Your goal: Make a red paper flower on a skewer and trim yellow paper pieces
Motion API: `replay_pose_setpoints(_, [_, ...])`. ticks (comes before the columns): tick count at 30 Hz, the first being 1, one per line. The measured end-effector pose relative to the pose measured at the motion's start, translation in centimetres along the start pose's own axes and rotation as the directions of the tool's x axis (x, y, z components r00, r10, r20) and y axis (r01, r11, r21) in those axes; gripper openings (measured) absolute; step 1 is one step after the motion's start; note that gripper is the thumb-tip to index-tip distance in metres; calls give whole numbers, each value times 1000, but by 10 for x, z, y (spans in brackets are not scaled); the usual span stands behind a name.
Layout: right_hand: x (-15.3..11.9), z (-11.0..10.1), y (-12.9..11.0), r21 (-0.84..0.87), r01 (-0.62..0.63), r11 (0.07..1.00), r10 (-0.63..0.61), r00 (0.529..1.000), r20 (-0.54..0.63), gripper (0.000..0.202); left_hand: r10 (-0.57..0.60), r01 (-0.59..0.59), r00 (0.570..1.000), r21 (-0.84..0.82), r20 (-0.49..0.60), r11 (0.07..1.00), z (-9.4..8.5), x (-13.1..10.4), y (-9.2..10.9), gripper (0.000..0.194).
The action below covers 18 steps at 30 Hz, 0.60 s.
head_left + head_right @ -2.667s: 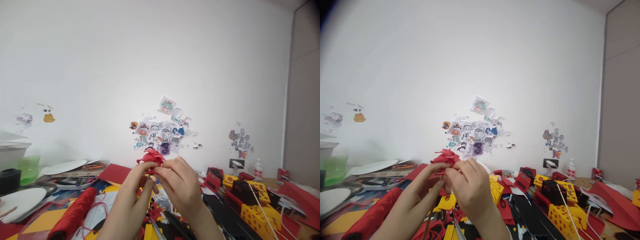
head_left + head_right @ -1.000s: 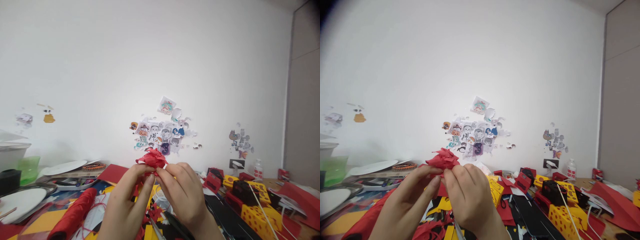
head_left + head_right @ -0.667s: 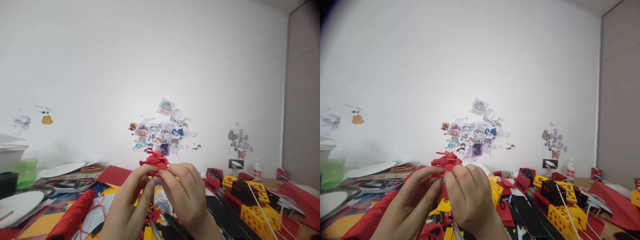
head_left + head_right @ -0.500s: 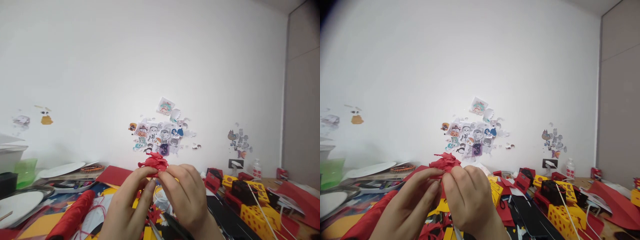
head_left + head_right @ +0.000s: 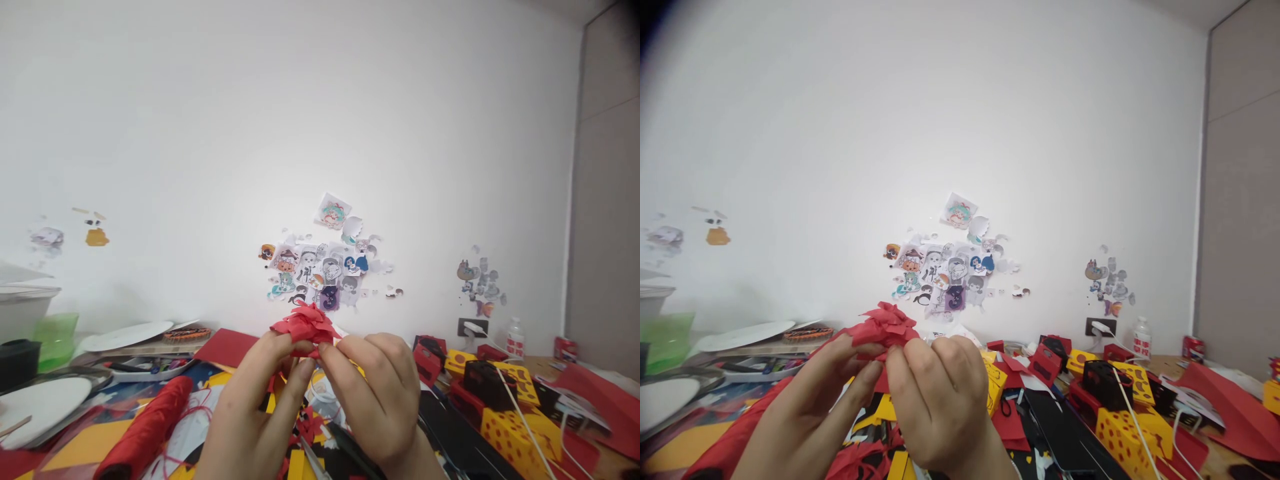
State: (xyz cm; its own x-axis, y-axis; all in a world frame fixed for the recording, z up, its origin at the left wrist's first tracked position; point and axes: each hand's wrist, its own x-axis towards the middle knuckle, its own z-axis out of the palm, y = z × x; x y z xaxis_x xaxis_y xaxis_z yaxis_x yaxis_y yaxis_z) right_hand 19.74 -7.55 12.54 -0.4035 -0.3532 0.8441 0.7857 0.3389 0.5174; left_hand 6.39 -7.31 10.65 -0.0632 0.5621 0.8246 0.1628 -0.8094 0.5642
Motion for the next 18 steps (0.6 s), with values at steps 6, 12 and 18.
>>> replay_pose_setpoints(6, [0,0,-1,54,-17,998,17,1000,5,17,12,-12,1000,6,13,1000,-4,-1,0,14])
replay_pose_setpoints(12, [1,-1,1,60,12,998,-13,1000,14,13,17,-17,1000,40,-11,999,-7,-2,0,17])
replay_pose_setpoints(18, [-1,-2,1,123,-11,992,6,999,43,13,36,-34,999,45,-39,998,-8,-4,-3,20])
